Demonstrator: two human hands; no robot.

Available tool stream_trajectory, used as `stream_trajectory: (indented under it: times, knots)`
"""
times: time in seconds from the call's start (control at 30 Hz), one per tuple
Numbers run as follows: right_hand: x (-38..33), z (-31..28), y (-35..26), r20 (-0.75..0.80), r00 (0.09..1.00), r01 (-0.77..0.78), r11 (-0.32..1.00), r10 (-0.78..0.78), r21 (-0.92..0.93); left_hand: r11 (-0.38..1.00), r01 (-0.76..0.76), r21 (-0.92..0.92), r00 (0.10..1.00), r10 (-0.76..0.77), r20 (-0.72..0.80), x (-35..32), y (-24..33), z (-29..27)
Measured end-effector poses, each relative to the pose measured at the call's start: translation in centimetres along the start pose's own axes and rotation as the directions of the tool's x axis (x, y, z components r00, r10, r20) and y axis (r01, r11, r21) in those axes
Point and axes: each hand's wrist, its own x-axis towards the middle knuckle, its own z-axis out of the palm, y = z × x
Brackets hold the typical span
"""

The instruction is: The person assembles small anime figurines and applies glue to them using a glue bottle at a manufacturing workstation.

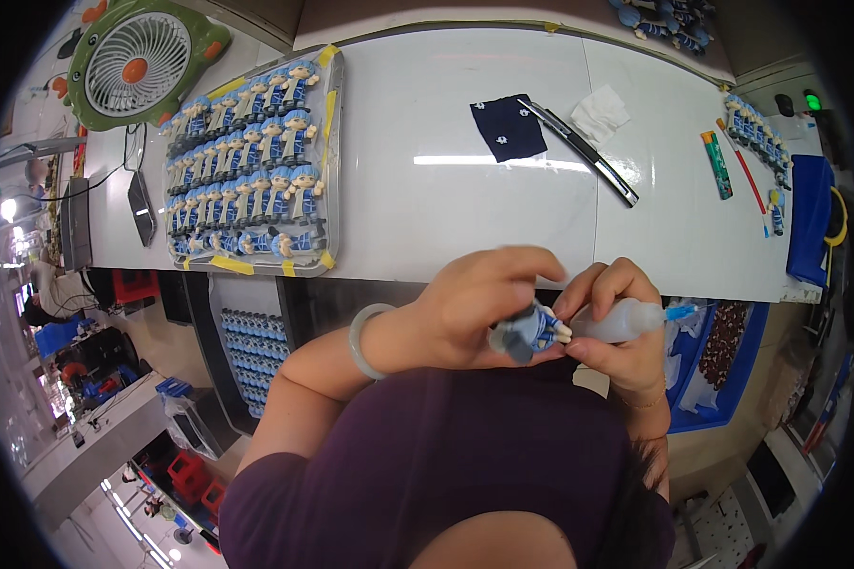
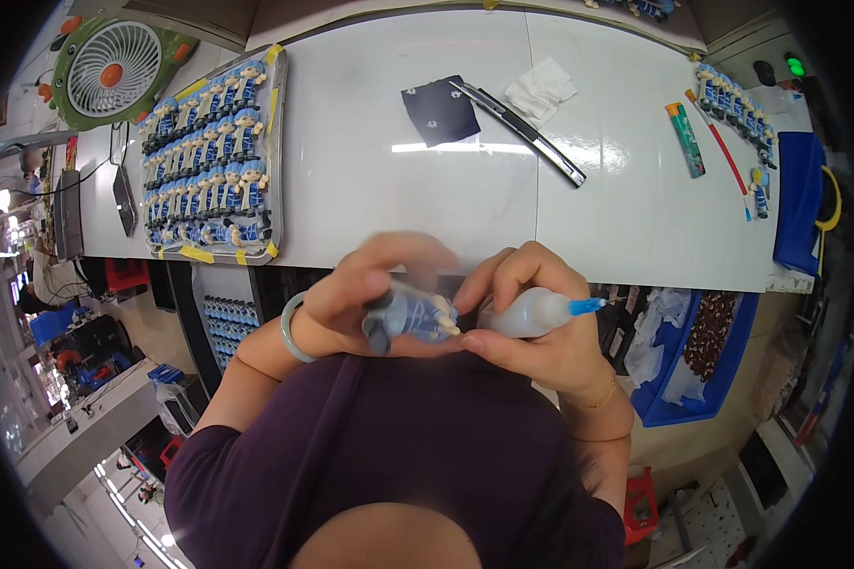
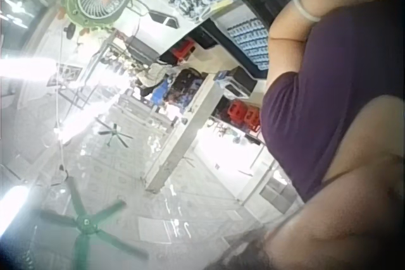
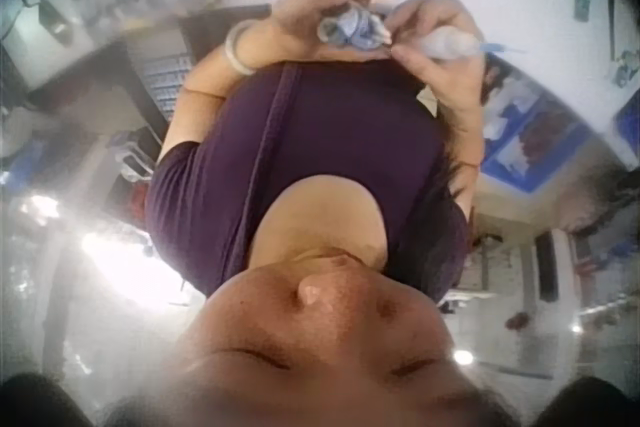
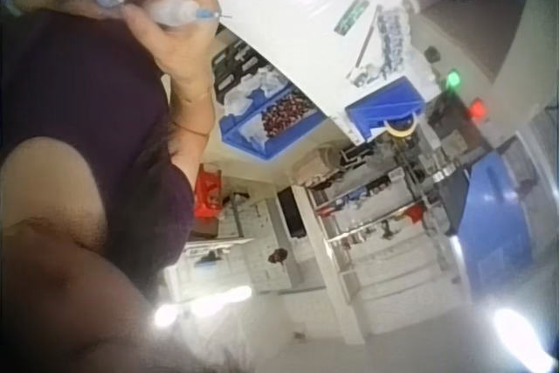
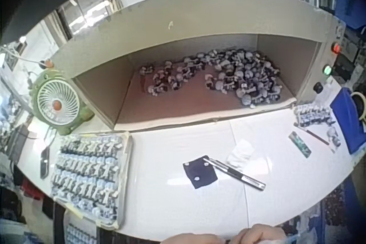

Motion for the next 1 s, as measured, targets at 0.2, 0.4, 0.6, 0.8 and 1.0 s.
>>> stream_trajectory:
  times: [0.2, 0.4, 0.6, 0.8, 1.0]
  knots:
    - [-0.4, -0.2, -0.1, -0.036, 0.998, -0.040, 0.997, 0.042, 0.067, 0.984, -0.078, -0.160, 0.997, 0.078, -0.006, 1.3, 1.0, -0.4]
    - [-1.3, -0.6, -0.2, -0.107, 0.994, -0.041, 0.999, 0.037, -0.032, 0.998, -0.021, -0.052, 0.997, 0.025, 0.077, 1.0, 1.1, -1.0]
    - [-2.1, -1.1, -0.4, -0.116, 0.991, 0.019, 0.940, -0.062, -0.342, 0.983, -0.080, -0.165, 0.994, 0.092, 0.063, 1.2, 1.0, -0.9]
    - [-1.8, -1.2, -0.4, -0.112, 0.964, 0.136, 0.808, -0.242, -0.574, 0.991, -0.087, -0.104, 0.993, 0.094, 0.069, 0.8, 1.1, -1.1]
    - [-1.6, -1.0, -0.7, -0.063, 0.893, 0.216, 0.547, -0.445, -0.809, 0.990, -0.127, 0.060, 0.990, 0.123, 0.074, 0.5, 1.2, -1.0]
